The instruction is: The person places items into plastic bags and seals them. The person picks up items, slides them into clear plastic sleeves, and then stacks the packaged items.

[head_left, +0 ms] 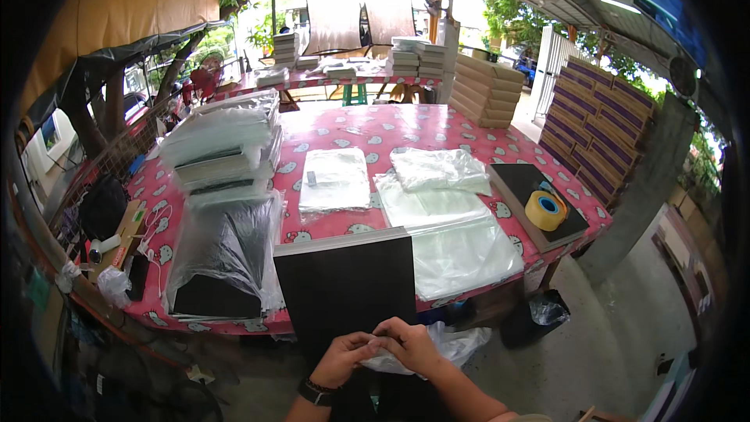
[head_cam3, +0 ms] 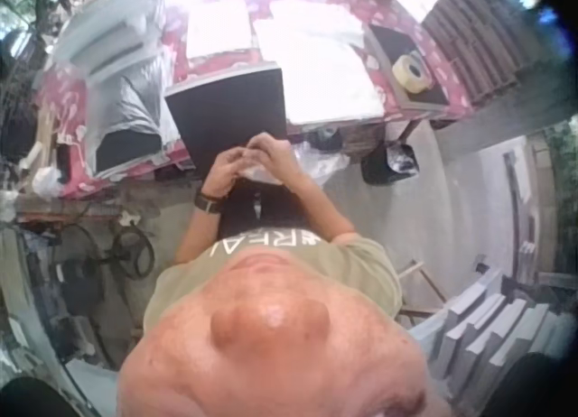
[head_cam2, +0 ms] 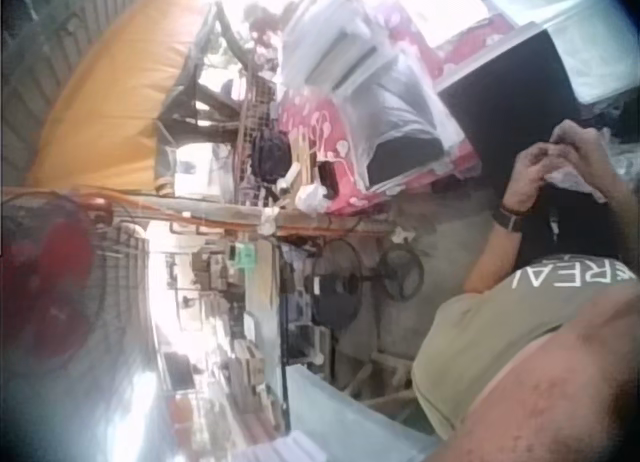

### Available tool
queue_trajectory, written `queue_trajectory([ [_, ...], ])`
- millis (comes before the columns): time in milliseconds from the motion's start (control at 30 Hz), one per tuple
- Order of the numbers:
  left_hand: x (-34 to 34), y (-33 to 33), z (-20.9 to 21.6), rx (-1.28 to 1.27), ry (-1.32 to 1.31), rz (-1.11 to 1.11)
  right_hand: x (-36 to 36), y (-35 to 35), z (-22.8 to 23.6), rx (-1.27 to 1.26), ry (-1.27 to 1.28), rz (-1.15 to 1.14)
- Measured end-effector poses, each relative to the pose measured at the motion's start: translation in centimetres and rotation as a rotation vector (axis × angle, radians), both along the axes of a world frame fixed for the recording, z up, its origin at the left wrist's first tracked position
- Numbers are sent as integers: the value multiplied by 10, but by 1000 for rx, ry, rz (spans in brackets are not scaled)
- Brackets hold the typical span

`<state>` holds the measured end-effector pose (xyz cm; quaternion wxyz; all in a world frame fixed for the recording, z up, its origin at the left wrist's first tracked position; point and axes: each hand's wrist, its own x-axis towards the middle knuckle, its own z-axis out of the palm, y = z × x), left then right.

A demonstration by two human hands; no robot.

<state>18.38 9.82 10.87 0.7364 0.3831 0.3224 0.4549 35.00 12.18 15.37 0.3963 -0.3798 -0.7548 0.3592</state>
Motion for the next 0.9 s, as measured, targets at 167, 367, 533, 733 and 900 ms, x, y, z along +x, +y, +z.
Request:
queue_trajectory([
  [167, 2, -2, 11, 215, 49, 243, 9, 5, 2, -243, 12, 50],
  [367, 8, -7, 18, 244, 15, 258, 9, 5, -7, -84, 60, 122],
  [533, 2, -12, 17, 152, 134, 285, 5, 1, -7, 43, 53, 42],
  [733, 10, -15, 23, 162, 240, 329, 5, -3, -8, 1, -3, 64],
  [900, 18, -8, 5, 311, -161, 430, -1, -4, -17, -18, 25, 37],
])
